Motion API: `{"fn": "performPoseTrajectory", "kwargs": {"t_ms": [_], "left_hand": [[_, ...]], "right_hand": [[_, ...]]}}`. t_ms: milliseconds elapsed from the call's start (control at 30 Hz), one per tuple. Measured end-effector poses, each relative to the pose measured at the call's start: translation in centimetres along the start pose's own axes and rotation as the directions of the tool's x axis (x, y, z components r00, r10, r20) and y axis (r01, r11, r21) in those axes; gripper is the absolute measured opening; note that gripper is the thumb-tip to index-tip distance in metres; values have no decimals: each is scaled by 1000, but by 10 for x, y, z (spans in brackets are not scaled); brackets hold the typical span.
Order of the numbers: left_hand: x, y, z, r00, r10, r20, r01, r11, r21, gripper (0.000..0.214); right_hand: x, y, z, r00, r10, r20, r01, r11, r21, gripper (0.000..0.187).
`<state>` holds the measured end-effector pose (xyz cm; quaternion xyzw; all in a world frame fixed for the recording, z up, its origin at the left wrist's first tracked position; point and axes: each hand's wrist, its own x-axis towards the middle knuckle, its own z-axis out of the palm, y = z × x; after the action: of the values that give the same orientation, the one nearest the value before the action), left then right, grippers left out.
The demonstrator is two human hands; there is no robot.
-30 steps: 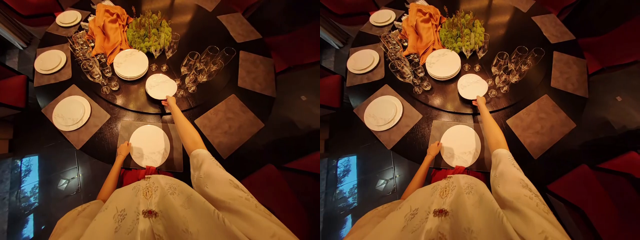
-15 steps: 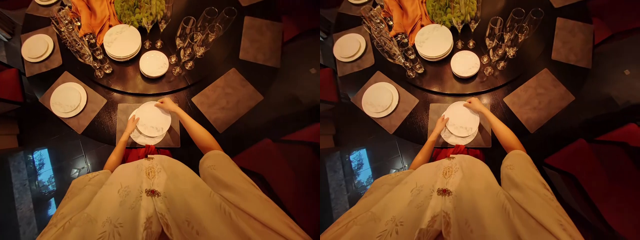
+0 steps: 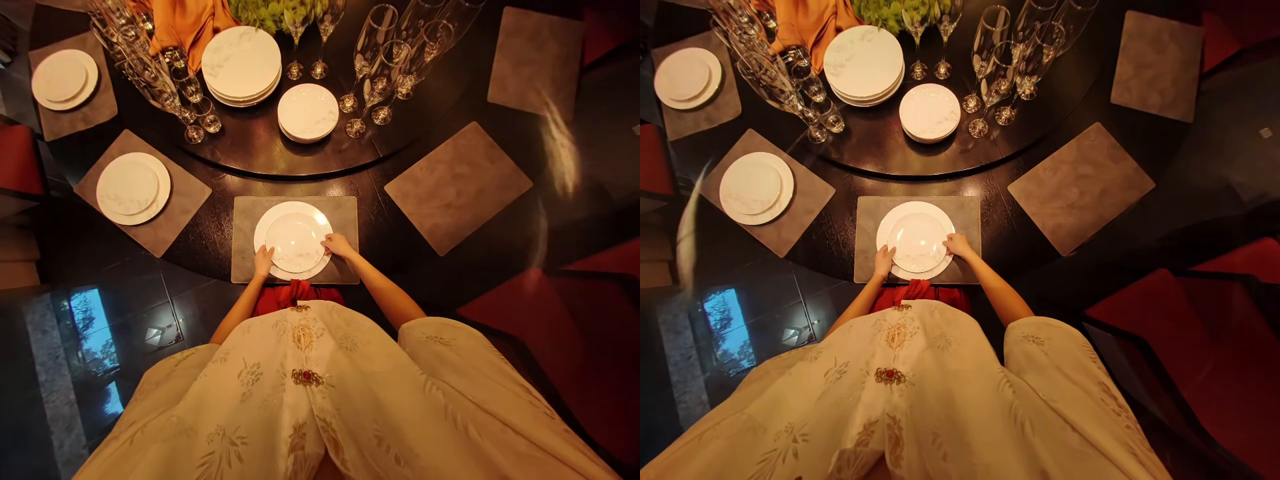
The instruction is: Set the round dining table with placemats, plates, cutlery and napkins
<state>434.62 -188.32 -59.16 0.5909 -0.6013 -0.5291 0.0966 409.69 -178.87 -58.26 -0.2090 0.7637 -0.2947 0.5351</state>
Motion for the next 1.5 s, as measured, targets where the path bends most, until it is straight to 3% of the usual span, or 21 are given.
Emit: {"fn": "performPoseTrajectory", "kwargs": {"t_ms": [267, 467, 533, 600, 700, 767, 800, 900, 967, 1033, 1133, 1233, 1367, 1500], "left_hand": [[7, 6, -20, 994, -56, 90, 27, 953, 302, 33], [7, 12, -22, 988, -82, 130, 13, 889, 457, 34], [6, 15, -23, 986, -91, 137, 11, 867, 498, 34], [5, 17, -26, 986, -98, 135, 11, 846, 533, 35], [2, 22, -33, 989, -115, 89, 40, 804, 594, 43], [0, 25, -40, 992, -118, 39, 67, 774, 630, 47], [0, 27, -44, 993, -118, 22, 76, 762, 643, 48], [3, 36, -52, 993, -114, 8, 82, 759, 646, 41], [9, 47, -53, 995, -102, -19, 90, 759, 645, 35], [22, 64, -51, 998, -45, -52, 68, 766, 639, 31], [55, 100, -36, 984, 166, -61, -92, 775, 625, 34], [98, 142, -6, 916, 400, -18, -292, 699, 652, 46], [145, 181, 46, 880, 470, 69, -362, 569, 739, 58], [155, 190, 97, 859, 501, 107, -399, 523, 753, 55]], "right_hand": [[13, -10, 2, 989, -130, -70, 103, 947, -304, 14], [12, -26, -3, 984, -177, -11, 130, 761, -636, 14], [11, -27, -5, 976, -218, -15, 147, 706, -693, 17], [13, -26, -11, 973, -227, -39, 137, 707, -694, 25], [26, -28, -27, 981, -146, -124, 71, 878, -473, 35], [45, -36, -43, 979, -50, -199, 29, 994, -107, 33], [58, -43, -53, 974, 2, -228, 23, 994, 110, 30], [102, -71, -84, 952, 137, -275, 58, 799, 598, 24], [131, -91, -101, 937, 199, -288, 84, 671, 737, 21], [153, -106, -112, 918, 250, -309, 98, 611, 785, 17], [171, -112, -117, 883, 296, -363, 115, 616, 780, 13], [175, -105, -121, 876, 275, -396, 141, 640, 755, 15], [174, -89, -146, 876, 247, -415, 168, 649, 742, 13], [179, -75, -192, 885, 232, -404, 132, 707, 695, 12]]}}
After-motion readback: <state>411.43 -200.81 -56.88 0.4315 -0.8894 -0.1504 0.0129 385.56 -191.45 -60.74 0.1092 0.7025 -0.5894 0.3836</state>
